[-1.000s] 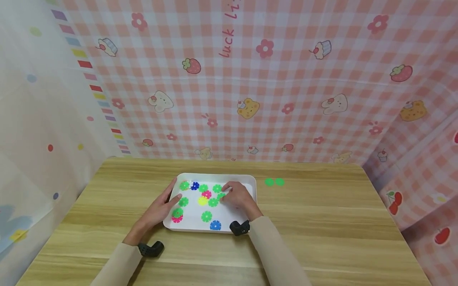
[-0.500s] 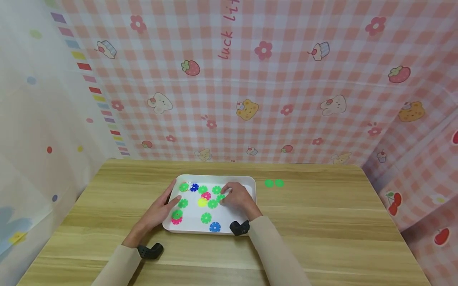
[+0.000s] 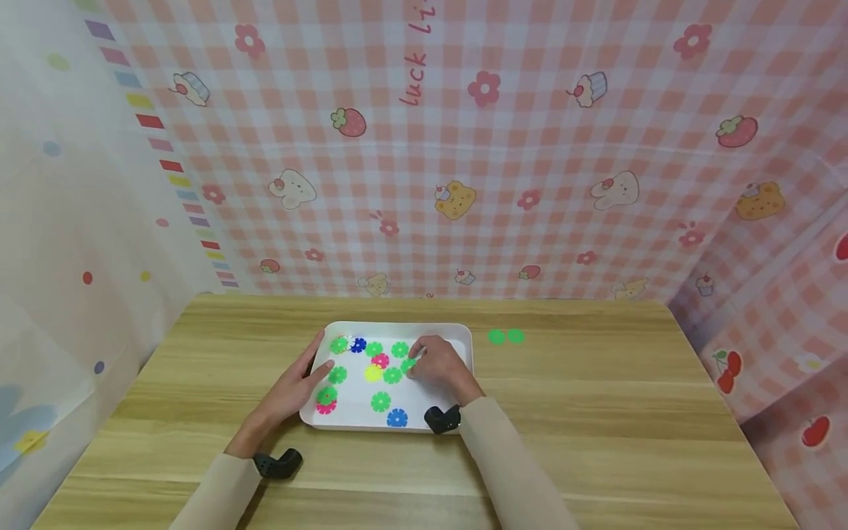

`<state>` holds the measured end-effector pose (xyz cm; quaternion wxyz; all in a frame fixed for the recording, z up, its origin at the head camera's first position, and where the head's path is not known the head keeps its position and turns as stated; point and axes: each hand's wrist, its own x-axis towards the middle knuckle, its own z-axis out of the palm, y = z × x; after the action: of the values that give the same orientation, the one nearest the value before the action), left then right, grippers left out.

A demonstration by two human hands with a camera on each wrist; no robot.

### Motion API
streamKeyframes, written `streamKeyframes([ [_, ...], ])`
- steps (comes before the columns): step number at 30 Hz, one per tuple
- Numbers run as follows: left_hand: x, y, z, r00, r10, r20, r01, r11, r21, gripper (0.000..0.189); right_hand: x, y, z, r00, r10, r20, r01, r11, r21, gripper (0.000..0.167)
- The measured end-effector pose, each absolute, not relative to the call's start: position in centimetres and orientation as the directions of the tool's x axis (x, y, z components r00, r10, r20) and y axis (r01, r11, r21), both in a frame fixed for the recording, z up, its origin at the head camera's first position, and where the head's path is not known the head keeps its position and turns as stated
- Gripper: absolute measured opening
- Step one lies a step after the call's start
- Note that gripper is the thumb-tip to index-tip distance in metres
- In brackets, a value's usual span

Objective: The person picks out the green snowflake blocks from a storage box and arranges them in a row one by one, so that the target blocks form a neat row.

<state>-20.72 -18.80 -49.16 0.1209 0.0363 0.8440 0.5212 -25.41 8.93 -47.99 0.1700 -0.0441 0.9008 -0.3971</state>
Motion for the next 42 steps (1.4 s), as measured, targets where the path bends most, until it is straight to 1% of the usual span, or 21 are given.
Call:
streamKeyframes([
  [3, -21.2, -19.1, -50.5, -0.973, 0.184, -0.138, -0.043, 0.443, 0.896, 0.069, -25.4, 8.9, -47.8, -0.936, -0.225, -0.270, 0.045, 0.684, -0.728, 0.023],
  [10, -21.3, -19.2, -50.7, -0.976, 0.181, -0.124, -0.033, 0.437, 0.899, 0.069, -25.2, 8.9, -47.7, -0.932, -0.239, -0.274, 0.044, 0.673, -0.739, 0.026],
  [14, -21.3, -19.2, -50.7, -0.976, 0.178, -0.126, -0.035, 0.445, 0.895, 0.069, -25.1, 9.0, -47.8, -0.937, -0.235, -0.258, 0.037, 0.669, -0.743, 0.024],
  [20, -21.3, -19.2, -50.7, -0.976, 0.181, -0.121, -0.034, 0.423, 0.905, 0.069, -25.2, 9.1, -48.0, -0.936, -0.225, -0.270, 0.070, 0.632, -0.772, 0.019],
  [24, -21.3, -19.2, -50.7, -0.976, 0.181, -0.123, -0.035, 0.423, 0.906, 0.069, -25.2, 9.1, -47.8, -0.935, -0.233, -0.268, 0.064, 0.631, -0.773, 0.014],
  [29, -21.0, -18.9, -49.9, -0.971, 0.191, -0.143, -0.050, 0.423, 0.905, 0.069, -25.1, 9.5, -47.0, -0.940, -0.241, -0.242, 0.037, 0.633, -0.773, 0.011],
  [37, -19.9, -18.3, -46.8, -0.962, 0.200, -0.187, -0.082, 0.442, 0.893, 0.068, -25.0, 10.8, -45.4, -0.957, -0.230, -0.176, 0.011, 0.577, -0.816, 0.015],
  [39, -19.9, -18.3, -46.8, -0.962, 0.199, -0.185, -0.081, 0.441, 0.894, 0.068, -24.9, 11.3, -45.0, -0.961, -0.222, -0.163, 0.008, 0.568, -0.823, 0.015],
  [42, -20.4, -18.5, -47.9, -0.966, 0.198, -0.165, -0.067, 0.426, 0.902, 0.069, -24.9, 12.0, -44.4, -0.965, -0.217, -0.147, 0.002, 0.554, -0.832, 0.016],
])
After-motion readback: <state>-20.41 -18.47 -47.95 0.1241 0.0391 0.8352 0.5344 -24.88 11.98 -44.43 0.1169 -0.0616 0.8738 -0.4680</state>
